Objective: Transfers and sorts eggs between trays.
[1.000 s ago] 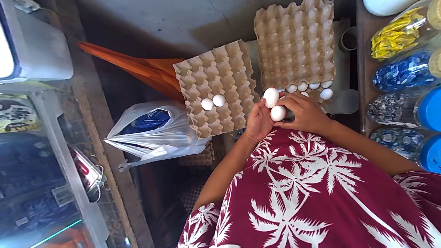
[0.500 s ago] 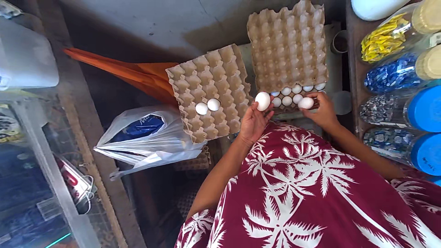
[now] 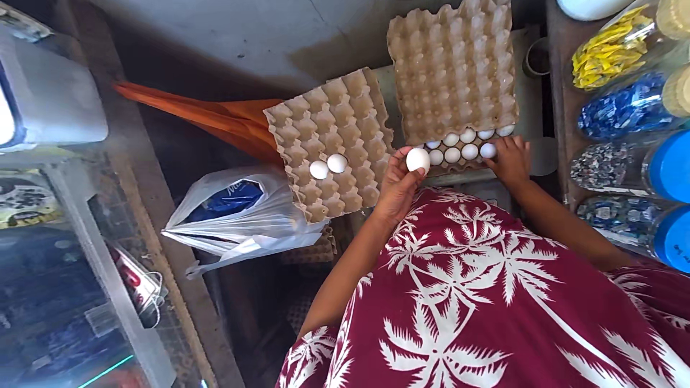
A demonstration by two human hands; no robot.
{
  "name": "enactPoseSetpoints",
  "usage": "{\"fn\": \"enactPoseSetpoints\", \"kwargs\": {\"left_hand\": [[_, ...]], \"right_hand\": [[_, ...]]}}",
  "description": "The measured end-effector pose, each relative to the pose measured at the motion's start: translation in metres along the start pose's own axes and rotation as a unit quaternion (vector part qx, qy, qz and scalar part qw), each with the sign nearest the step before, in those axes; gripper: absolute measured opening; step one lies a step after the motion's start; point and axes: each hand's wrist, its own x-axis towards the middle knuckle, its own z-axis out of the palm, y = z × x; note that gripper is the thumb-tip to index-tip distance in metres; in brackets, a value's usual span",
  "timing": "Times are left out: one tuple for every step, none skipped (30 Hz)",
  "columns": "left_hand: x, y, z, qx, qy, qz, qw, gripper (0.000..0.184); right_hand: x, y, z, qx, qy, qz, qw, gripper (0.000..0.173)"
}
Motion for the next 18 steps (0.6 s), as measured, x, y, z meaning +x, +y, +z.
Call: {"fn": "enactPoseSetpoints", "kwargs": {"left_hand": [[-0.001, 0.000, -0.002, 0.001, 0.003, 0.007, 1.000, 0.051], [-0.002, 0.000, -0.003, 0.002, 0.006, 0.012, 1.000, 0.051], [-0.004, 0.000, -0.005, 0.003, 0.008, 0.016, 1.000, 0.051], [-0.005, 0.000, -0.006, 0.003, 0.009, 0.018, 1.000, 0.052], [-0.006, 0.000, -0.007, 0.003, 0.007, 0.019, 1.000, 0.055], [-0.006, 0.000, -0.007, 0.004, 0.003, 0.020, 1.000, 0.059], [-0.006, 0.000, -0.008, 0.004, -0.004, 0.021, 1.000, 0.062], [-0.007, 0.000, -0.008, 0.005, -0.009, 0.020, 1.000, 0.064], [-0.007, 0.001, -0.008, 0.004, -0.011, 0.020, 1.000, 0.063], [-0.008, 0.001, -0.007, 0.005, -0.012, 0.020, 1.000, 0.061], [-0.008, 0.002, -0.007, 0.008, -0.014, 0.020, 1.000, 0.060], [-0.008, 0.002, -0.007, 0.009, -0.016, 0.019, 1.000, 0.059], [-0.008, 0.002, -0.007, 0.010, -0.017, 0.019, 1.000, 0.059], [-0.008, 0.001, -0.008, 0.011, -0.018, 0.018, 1.000, 0.060], [-0.008, 0.001, -0.008, 0.011, -0.018, 0.017, 1.000, 0.060], [-0.008, 0.001, -0.008, 0.012, -0.017, 0.016, 1.000, 0.061], [-0.008, 0.000, -0.008, 0.012, -0.016, 0.017, 1.000, 0.060], [-0.008, 0.000, -0.008, 0.014, -0.015, 0.017, 1.000, 0.060]], "right_hand": [[0.000, 0.002, 0.001, 0.003, -0.004, 0.000, 1.000, 0.042], [0.000, 0.004, 0.002, 0.008, -0.004, -0.006, 1.000, 0.041], [-0.001, 0.006, 0.003, 0.015, -0.002, -0.015, 1.000, 0.040], [-0.001, 0.008, 0.004, 0.021, -0.002, -0.022, 1.000, 0.039], [-0.001, 0.009, 0.004, 0.025, -0.004, -0.028, 0.999, 0.039], [-0.001, 0.010, 0.005, 0.026, -0.005, -0.034, 0.999, 0.038], [-0.001, 0.010, 0.005, 0.022, -0.004, -0.042, 0.999, 0.038], [-0.002, 0.011, 0.005, 0.021, 0.000, -0.050, 0.999, 0.038], [-0.002, 0.012, 0.003, 0.026, 0.006, -0.053, 0.998, 0.039], [-0.003, 0.014, 0.002, 0.037, 0.016, -0.047, 0.998, 0.040], [-0.005, 0.016, 0.000, 0.056, 0.028, -0.032, 0.998, 0.039], [-0.007, 0.020, -0.002, 0.076, 0.045, -0.009, 0.996, 0.038], [-0.009, 0.023, -0.004, 0.099, 0.062, 0.021, 0.993, 0.037], [-0.012, 0.026, -0.007, 0.121, 0.074, 0.054, 0.988, 0.038], [-0.014, 0.029, -0.010, 0.137, 0.077, 0.087, 0.984, 0.040], [-0.015, 0.031, -0.013, 0.148, 0.071, 0.118, 0.979, 0.042], [-0.017, 0.033, -0.014, 0.155, 0.060, 0.142, 0.976, 0.044], [-0.017, 0.035, -0.013, 0.160, 0.045, 0.158, 0.973, 0.047]]}}
